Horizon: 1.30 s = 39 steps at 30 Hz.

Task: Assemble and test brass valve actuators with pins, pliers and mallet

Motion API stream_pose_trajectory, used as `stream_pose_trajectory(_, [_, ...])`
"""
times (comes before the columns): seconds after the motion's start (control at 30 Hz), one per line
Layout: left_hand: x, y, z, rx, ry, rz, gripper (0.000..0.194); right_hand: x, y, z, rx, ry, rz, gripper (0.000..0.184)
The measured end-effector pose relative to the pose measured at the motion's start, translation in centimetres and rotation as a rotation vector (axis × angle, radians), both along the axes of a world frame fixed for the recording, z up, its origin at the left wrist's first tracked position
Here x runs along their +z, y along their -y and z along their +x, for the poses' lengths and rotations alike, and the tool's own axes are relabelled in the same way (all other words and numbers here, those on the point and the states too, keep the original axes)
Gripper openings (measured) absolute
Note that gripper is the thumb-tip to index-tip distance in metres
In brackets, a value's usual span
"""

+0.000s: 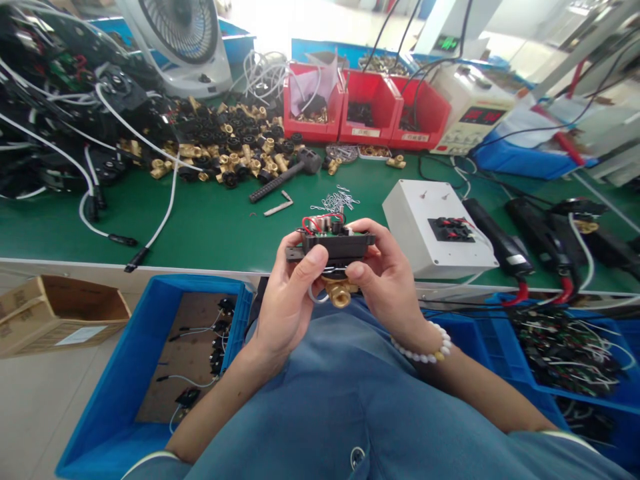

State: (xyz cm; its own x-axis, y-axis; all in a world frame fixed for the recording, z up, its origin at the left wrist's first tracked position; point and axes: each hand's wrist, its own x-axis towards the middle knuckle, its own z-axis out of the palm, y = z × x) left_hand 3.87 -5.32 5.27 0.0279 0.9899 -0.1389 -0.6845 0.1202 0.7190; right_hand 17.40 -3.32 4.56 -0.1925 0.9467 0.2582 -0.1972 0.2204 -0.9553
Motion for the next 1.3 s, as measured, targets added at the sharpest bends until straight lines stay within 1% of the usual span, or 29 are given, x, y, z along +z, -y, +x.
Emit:
stream_pose_trajectory(0.13, [-0.2, -0.1, 0.1, -0.005, 0.003, 0.012, 0.049, -0.1, 0.0, -0.3, -0.008, -0.009, -0.03, 0.051])
stream_pose_trajectory(0.3, [-0.6, -0.3, 0.2, 0.016, 0.021, -0.001, 0.046, -0.1, -0.1, -0.6, -0.009, 0.042, -0.072, 0.052])
stream_pose_trajectory(0.37, [-0.7, -0.5, 0.1, -0.013, 0.036, -0.006, 0.049, -0.1, -0.5, -0.1, 0.02, 0.102, -0.077, 0.053])
stream_pose_trajectory(0.43, [-0.8, -0.6, -0.1, -0.08, 0.061, -0.001, 0.055, -0.4, -1.2, 0.9, 0.01, 0.211, -0.048, 0.059])
stream_pose_trajectory(0.5, [-0.7, -0.7, -0.4, -0.141, 0.071, 0.011, 0.057, -1.2, -2.1, 2.5, -0.079, 0.403, 0.036, 0.069])
stream_pose_trajectory(0.53, [-0.7, -0.7, -0.5, -0.156, 0.063, 0.015, 0.056, -1.8, -2.6, 3.4, -0.14, 0.544, 0.095, 0.073])
stream_pose_trajectory(0.6, [-0.6, -0.8, -0.7, -0.156, 0.031, 0.013, 0.054, -3.4, -3.5, 5.3, -0.233, 0.918, 0.208, 0.08])
stream_pose_trajectory(0.63, [-0.7, -0.8, -0.8, -0.154, 0.01, 0.009, 0.054, -4.2, -3.7, 6.1, -0.252, 1.113, 0.246, 0.08])
stream_pose_trajectory(0.7, [-0.9, -0.9, -1.0, -0.142, -0.046, 0.012, 0.055, -5.4, -3.9, 7.2, -0.263, 1.415, 0.317, 0.072])
stream_pose_trajectory(0.73, [-1.1, -1.1, -1.0, -0.121, -0.087, 0.024, 0.056, -5.8, -3.8, 7.6, -0.265, 1.509, 0.356, 0.066])
stream_pose_trajectory(0.8, [-1.9, -1.6, -1.2, -0.048, -0.208, 0.064, 0.058, -6.1, -3.6, 7.8, -0.271, 1.602, 0.432, 0.057])
stream_pose_trajectory(0.87, [-2.9, -2.2, -1.4, 0.026, -0.389, 0.095, 0.062, -5.9, -3.6, 7.7, -0.275, 1.597, 0.445, 0.053])
stream_pose_trajectory(0.9, [-3.4, -2.6, -1.6, 0.042, -0.506, 0.098, 0.065, -5.6, -3.8, 7.7, -0.277, 1.549, 0.406, 0.052])
stream_pose_trajectory(0.97, [-4.2, -3.3, -1.9, 0.018, -0.776, 0.082, 0.07, -4.8, -4.2, 7.7, -0.244, 1.315, 0.206, 0.056])
stream_pose_trajectory(1.03, [-4.8, -4.0, -2.2, -0.023, -1.026, 0.083, 0.069, -3.6, -4.6, 7.9, -0.161, 1.027, -0.03, 0.069])
stream_pose_trajectory(1.07, [-5.0, -4.3, -2.3, -0.036, -1.113, 0.102, 0.068, -2.9, -4.8, 8.0, -0.091, 0.898, -0.127, 0.074])
stream_pose_trajectory(1.1, [-5.1, -4.6, -2.4, -0.042, -1.171, 0.129, 0.066, -2.1, -4.8, 8.0, -0.022, 0.805, -0.193, 0.075])
stream_pose_trajectory(1.13, [-5.1, -4.8, -2.4, -0.043, -1.203, 0.158, 0.065, -1.2, -4.7, 7.9, 0.031, 0.746, -0.217, 0.071])
stream_pose_trajectory(1.17, [-5.2, -5.0, -2.5, -0.049, -1.217, 0.185, 0.066, -0.3, -4.5, 7.8, 0.046, 0.716, -0.196, 0.062])
stream_pose_trajectory(1.2, [-5.3, -5.1, -2.6, -0.061, -1.223, 0.207, 0.067, 0.5, -4.2, 7.7, 0.023, 0.697, -0.139, 0.052])
stream_pose_trajectory(1.23, [-5.3, -5.2, -2.6, -0.078, -1.224, 0.223, 0.068, 1.1, -3.9, 7.4, -0.033, 0.69, -0.057, 0.044])
stream_pose_trajectory(1.3, [-5.5, -5.3, -2.8, -0.113, -1.22, 0.245, 0.071, 1.8, -3.3, 7.0, -0.205, 0.699, 0.151, 0.03])
